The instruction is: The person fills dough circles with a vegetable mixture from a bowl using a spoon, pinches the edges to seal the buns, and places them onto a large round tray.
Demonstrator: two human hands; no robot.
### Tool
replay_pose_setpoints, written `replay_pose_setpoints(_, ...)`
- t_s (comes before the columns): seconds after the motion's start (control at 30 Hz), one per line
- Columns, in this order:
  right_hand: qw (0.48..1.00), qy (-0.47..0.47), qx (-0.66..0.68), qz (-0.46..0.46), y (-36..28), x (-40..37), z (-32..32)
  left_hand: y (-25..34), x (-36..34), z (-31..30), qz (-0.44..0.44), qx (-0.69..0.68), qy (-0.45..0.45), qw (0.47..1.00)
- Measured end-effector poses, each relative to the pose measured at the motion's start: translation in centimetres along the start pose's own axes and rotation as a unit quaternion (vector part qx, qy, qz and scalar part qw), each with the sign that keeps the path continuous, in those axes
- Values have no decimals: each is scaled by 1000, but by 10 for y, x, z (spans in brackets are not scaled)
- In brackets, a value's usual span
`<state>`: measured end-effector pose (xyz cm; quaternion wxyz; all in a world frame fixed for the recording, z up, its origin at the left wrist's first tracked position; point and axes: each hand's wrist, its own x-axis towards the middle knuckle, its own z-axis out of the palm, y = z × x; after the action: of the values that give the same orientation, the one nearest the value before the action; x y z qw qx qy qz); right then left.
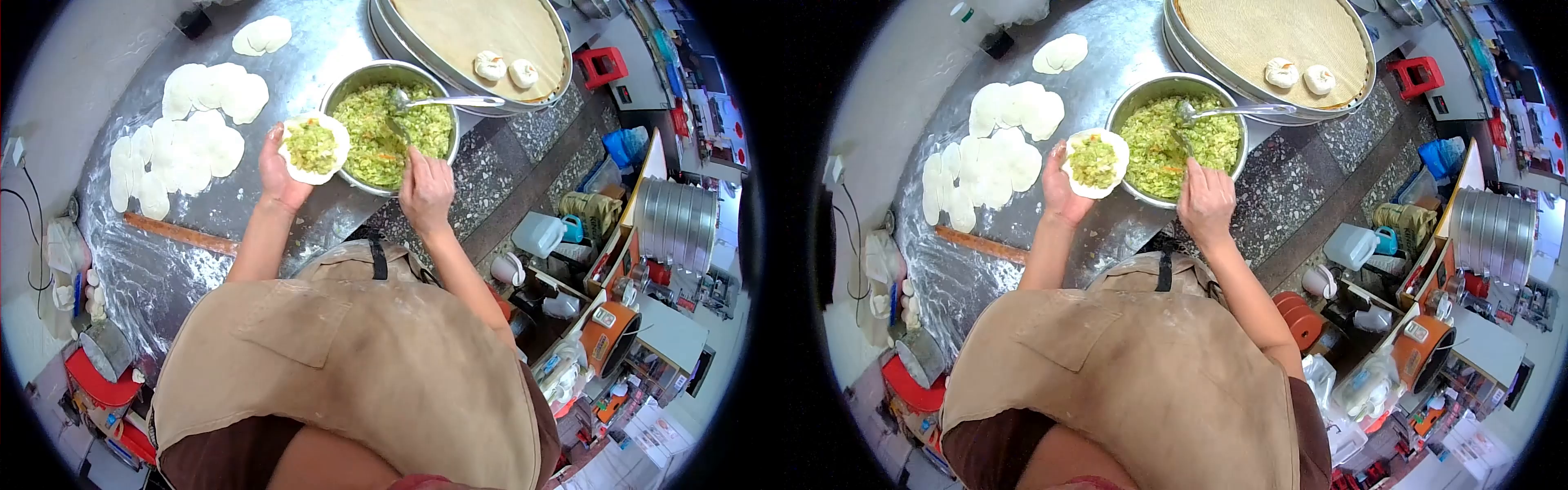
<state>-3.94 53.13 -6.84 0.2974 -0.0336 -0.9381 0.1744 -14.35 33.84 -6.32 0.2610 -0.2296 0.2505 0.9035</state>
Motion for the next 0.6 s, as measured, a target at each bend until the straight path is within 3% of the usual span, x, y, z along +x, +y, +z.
replay_pose_setpoints(0.17, 993, -36, 89, 71, -11, -15, 35, 4, -8, -8, -2, -5, 4, 1000)
replay_pose_setpoints(0.27, 953, -32, 165, 250, -10, -15, 28, 3, -7, -16, -9, -11, -3, 1000)
replay_pose_setpoints(0.3, 954, -34, 165, 250, -11, -11, 21, 2, -6, -18, -8, -7, -7, 1000)
replay_pose_setpoints(0.37, 878, -45, 259, 400, -12, -1, 4, -2, -3, -19, -13, -3, -9, 1000)
replay_pose_setpoints(0.57, 868, -5, 296, 398, -25, 4, -30, -18, -1, 6, -43, 2, -11, 999)
replay_pose_setpoints(0.6, 916, 34, 258, 305, -33, 3, -33, -21, -1, 11, -55, -9, -31, 998)
